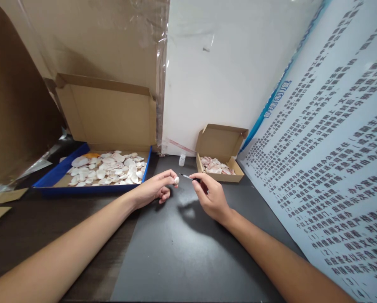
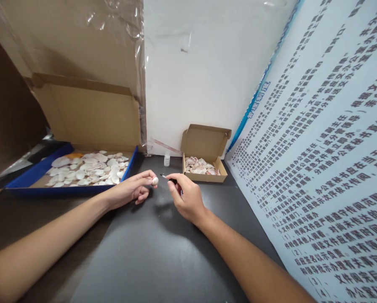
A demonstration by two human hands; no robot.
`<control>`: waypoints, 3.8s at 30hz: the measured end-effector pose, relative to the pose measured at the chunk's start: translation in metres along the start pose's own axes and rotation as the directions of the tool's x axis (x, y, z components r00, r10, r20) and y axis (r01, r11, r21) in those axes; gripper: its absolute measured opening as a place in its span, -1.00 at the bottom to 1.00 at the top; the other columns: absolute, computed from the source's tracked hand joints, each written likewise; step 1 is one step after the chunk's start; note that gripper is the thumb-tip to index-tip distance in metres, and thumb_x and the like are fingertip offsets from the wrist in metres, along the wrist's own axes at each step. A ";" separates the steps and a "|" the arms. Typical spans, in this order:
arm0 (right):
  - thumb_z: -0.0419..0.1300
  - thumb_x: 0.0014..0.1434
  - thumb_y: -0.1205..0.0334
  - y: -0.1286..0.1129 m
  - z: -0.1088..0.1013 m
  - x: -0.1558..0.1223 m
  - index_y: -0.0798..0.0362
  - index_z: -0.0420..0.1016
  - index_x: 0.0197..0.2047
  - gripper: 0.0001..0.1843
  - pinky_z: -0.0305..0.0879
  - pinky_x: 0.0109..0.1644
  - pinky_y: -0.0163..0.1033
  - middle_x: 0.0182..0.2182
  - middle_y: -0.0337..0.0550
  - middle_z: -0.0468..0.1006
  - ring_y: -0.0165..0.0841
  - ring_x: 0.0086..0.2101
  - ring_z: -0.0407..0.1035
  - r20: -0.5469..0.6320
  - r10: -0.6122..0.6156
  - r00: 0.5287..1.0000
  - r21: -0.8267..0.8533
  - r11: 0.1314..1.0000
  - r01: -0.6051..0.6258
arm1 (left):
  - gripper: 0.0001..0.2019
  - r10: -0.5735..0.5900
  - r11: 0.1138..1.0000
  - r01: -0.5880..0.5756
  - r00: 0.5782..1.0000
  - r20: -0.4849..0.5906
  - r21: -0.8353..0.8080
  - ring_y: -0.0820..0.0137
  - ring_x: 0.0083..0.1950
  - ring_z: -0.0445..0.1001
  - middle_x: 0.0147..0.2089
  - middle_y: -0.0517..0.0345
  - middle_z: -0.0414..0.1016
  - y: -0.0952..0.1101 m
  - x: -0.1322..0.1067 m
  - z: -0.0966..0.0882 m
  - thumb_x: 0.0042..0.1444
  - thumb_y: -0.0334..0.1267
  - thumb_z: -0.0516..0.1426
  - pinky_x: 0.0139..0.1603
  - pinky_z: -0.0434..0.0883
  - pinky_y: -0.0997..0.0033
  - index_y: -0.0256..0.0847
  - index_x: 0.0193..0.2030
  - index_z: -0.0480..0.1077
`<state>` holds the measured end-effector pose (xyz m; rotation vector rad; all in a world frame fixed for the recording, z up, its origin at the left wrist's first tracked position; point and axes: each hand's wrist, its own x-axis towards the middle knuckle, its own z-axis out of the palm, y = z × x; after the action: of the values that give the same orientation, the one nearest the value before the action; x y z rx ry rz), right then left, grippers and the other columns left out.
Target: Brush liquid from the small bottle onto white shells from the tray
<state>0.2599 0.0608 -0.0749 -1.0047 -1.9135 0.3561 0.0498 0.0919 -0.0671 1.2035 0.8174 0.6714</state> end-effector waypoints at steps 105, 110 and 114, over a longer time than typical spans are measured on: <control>0.11 0.03 0.33 -0.004 0.001 0.000 0.05 0.33 -0.34 -0.93 0.13 -0.47 -0.37 -0.61 -0.34 0.37 -0.48 -0.62 0.25 0.090 -0.188 0.978 -0.269 0.941 0.205 | -0.76 -0.085 0.989 0.088 0.996 0.027 -0.117 0.63 -0.58 0.32 -0.38 0.25 0.37 -0.001 0.010 -0.001 0.06 -0.14 0.16 -0.63 0.28 0.64 -0.23 -0.30 0.22; 0.10 0.07 0.34 -0.004 0.000 0.001 0.04 0.33 -0.30 -0.92 0.17 -0.46 -0.39 -0.60 -0.33 0.37 -0.49 -0.61 0.26 0.069 -0.219 0.973 -0.226 0.947 0.229 | -0.76 -0.094 0.988 0.097 0.995 0.027 -0.121 0.64 -0.58 0.33 -0.37 0.25 0.36 0.000 0.010 0.000 0.07 -0.15 0.16 -0.63 0.27 0.65 -0.23 -0.29 0.22; 0.11 0.06 0.34 -0.003 0.000 0.001 0.04 0.33 -0.32 -0.93 0.15 -0.49 -0.38 -0.61 -0.35 0.36 -0.50 -0.63 0.23 0.053 -0.189 0.981 -0.253 0.947 0.196 | -0.76 -0.099 0.989 0.101 0.995 0.024 -0.109 0.64 -0.58 0.33 -0.36 0.25 0.36 -0.001 0.010 -0.001 0.06 -0.14 0.16 -0.63 0.27 0.64 -0.23 -0.29 0.21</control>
<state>0.2585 0.0601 -0.0726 -0.9697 -2.1007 0.0076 0.0547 0.1002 -0.0701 1.0612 0.8098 0.6147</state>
